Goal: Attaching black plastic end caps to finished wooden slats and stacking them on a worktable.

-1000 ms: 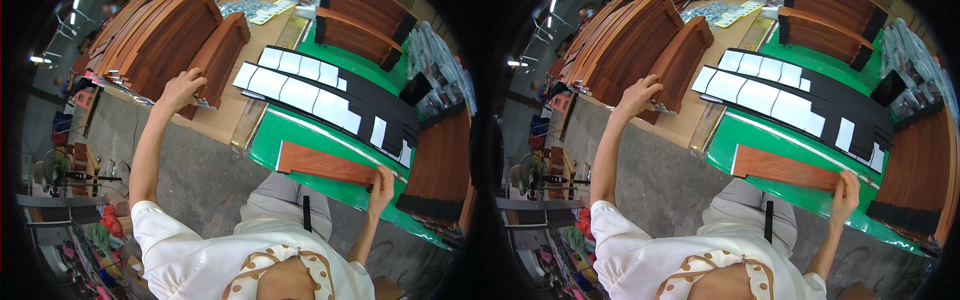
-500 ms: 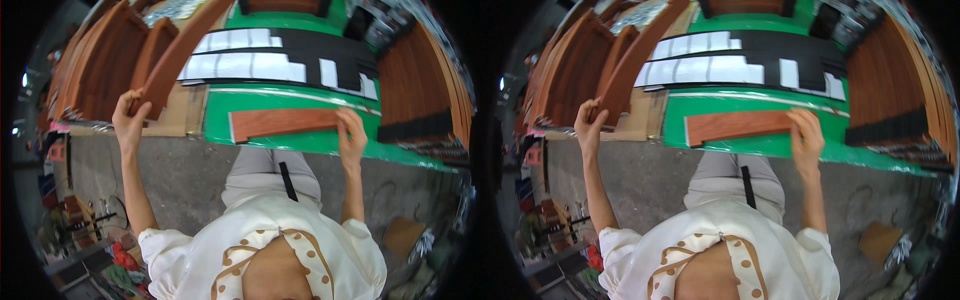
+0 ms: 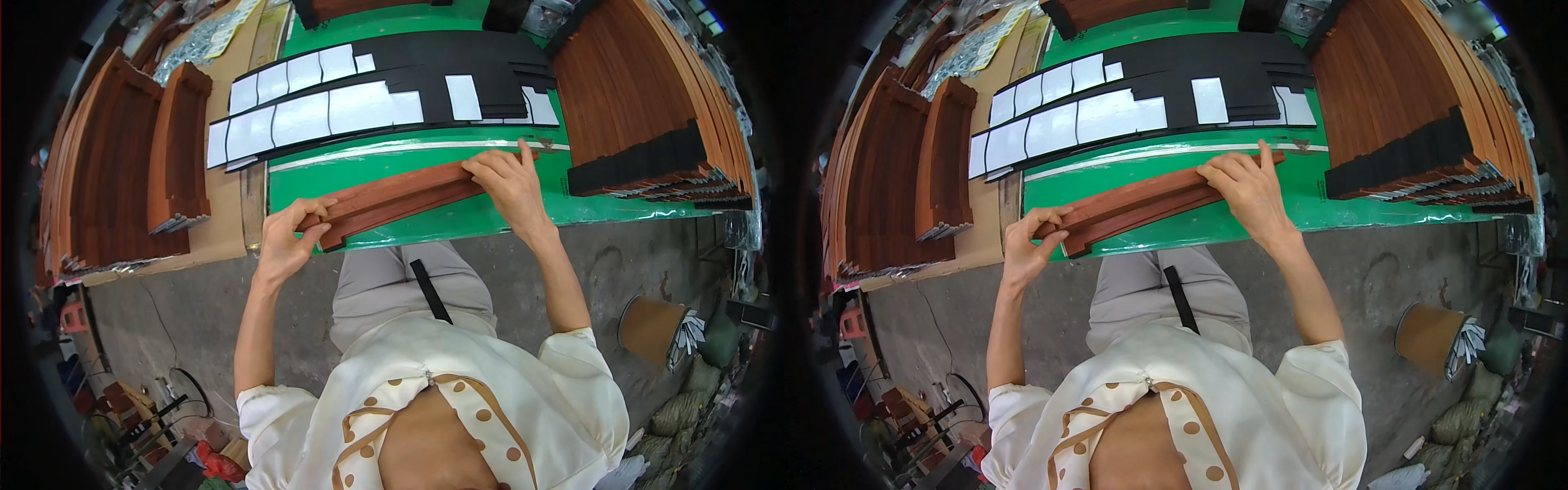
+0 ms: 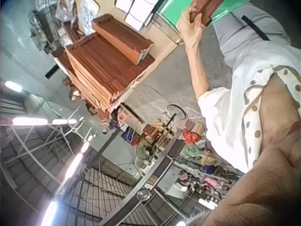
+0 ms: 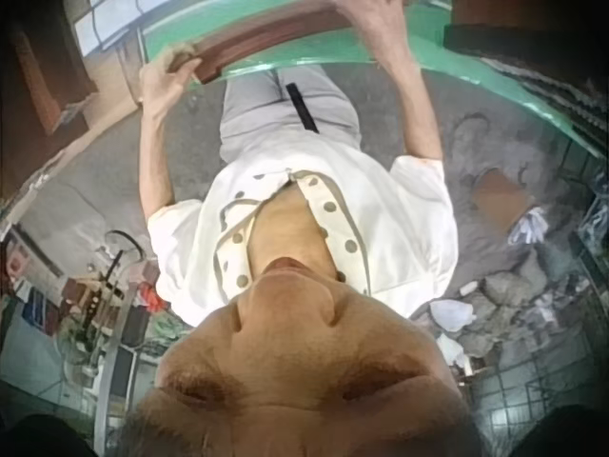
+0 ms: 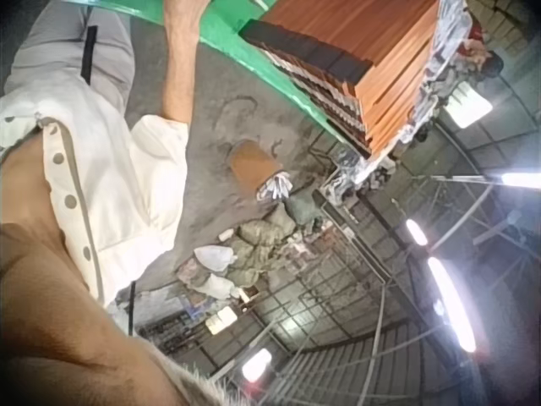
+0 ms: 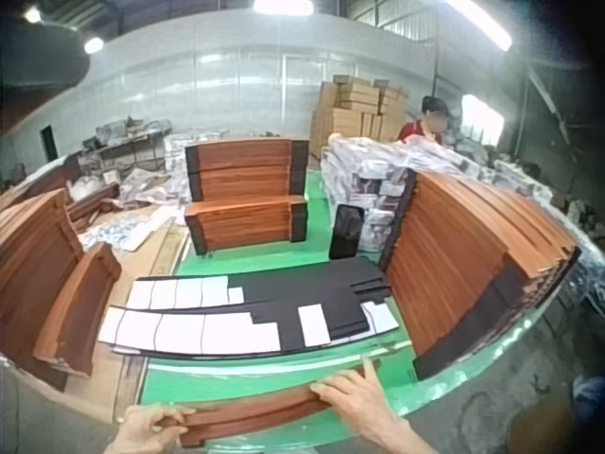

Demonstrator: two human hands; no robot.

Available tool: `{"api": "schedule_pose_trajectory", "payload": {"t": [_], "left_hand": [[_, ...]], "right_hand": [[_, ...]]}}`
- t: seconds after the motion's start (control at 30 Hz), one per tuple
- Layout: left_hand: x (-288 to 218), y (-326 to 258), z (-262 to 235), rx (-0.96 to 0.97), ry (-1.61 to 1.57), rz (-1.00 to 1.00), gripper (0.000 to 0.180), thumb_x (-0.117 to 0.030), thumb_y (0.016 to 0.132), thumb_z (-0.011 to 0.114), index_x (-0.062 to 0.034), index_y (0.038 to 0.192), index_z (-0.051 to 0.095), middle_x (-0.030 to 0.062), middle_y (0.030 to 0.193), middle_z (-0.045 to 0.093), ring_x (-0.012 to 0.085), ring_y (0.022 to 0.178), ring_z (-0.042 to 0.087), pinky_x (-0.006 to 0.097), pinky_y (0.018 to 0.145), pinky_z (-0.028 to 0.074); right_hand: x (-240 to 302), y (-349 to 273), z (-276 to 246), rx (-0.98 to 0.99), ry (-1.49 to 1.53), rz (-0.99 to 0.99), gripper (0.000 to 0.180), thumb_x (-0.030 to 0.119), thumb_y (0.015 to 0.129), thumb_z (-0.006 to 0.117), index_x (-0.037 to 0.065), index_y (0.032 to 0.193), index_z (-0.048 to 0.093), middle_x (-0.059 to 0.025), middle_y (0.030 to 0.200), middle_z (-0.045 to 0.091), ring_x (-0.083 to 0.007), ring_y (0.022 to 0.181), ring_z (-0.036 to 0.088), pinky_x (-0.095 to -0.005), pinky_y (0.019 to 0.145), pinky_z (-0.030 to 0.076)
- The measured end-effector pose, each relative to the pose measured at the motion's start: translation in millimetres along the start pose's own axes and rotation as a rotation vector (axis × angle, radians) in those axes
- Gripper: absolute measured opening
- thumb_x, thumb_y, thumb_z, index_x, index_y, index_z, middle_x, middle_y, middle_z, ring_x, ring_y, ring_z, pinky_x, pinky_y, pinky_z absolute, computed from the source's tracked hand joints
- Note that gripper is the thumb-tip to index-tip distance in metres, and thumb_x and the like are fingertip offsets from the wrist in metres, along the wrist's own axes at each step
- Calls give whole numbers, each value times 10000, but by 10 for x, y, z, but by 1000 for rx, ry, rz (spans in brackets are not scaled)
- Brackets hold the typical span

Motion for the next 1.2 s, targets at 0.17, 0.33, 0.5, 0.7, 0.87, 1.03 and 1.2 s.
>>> {"api": "schedule_pose_trajectory", "payload": {"t": [0.17, 0.33, 0.5, 0.7, 0.87, 1.03, 1.2], "left_hand": [[87, 62, 23, 72, 18, -85, 271, 76, 713, 662, -6, 957, 577, 107, 1019, 652, 225, 940, 635, 282, 768, 507], [15, 148, -51, 205, -4, -32, 517, -85, 710, 729, -43, 1185, 529, 121, 1230, 548, 267, 1149, 522, 347, 922, 448], [237, 560, -368, 109, -95, -4, 627, -288, 769, 692, -35, 1294, 461, 141, 1353, 454, 319, 1256, 422, 413, 1030, 340], [649, 1354, -116, 63, 603, 92, 463, -214, 851, 614, -72, 1268, 474, 139, 1361, 437, 315, 1274, 390, 518, 1004, 315], [878, 1898, 145, -30, 820, 152, 541, -355, 819, 632, -74, 1259, 489, 118, 1366, 441, 312, 1268, 399, 578, 966, 321], [1126, 1941, 187, -24, 727, 168, 550, -383, 790, 648, -33, 1198, 535, 121, 1310, 496, 307, 1218, 445, 502, 941, 361], [1087, 1896, 181, -132, 681, 276, 543, -384, 756, 675, -18, 1143, 570, 121, 1257, 540, 298, 1169, 486, 488, 898, 382]], "right_hand": [[-64, 91, 41, -51, 165, 32, 260, 3, 712, 642, 78, 961, 640, -30, 969, 619, -210, 909, 585, -453, 906, 406], [-126, 292, -24, 78, 277, 66, 225, 40, 729, 661, 61, 952, 642, -52, 966, 622, -227, 920, 585, -403, 864, 424], [-216, 988, -185, 5, 342, 7, 208, 85, 794, 644, 54, 999, 622, -74, 999, 630, -266, 944, 586, -384, 825, 461], [-323, 2161, 915, 142, 256, -50, 211, 114, 831, 604, 70, 1037, 627, -90, 998, 635, -294, 927, 601, -380, 780, 489], [-573, 2612, 1559, 247, -7, -20, 206, 112, 797, 636, 33, 987, 638, -123, 945, 636, -309, 910, 610, -396, 732, 505], [-584, 2750, 1823, 201, -143, -234, 110, 83, 748, 643, 1, 804, 597, -141, 833, 618, -281, 812, 616, -384, 714, 509], [-621, 2702, 1708, 4, -147, -366, 31, 39, 719, 574, 26, 700, 595, -146, 766, 628, -274, 756, 649, -373, 662, 528]]}}
Point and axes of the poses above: each hand's wrist, its own y-axis towards the middle knuckle, its own z-axis out of the palm, x = y × z, the point moved 6 cm from there along y, towards the middle knuckle
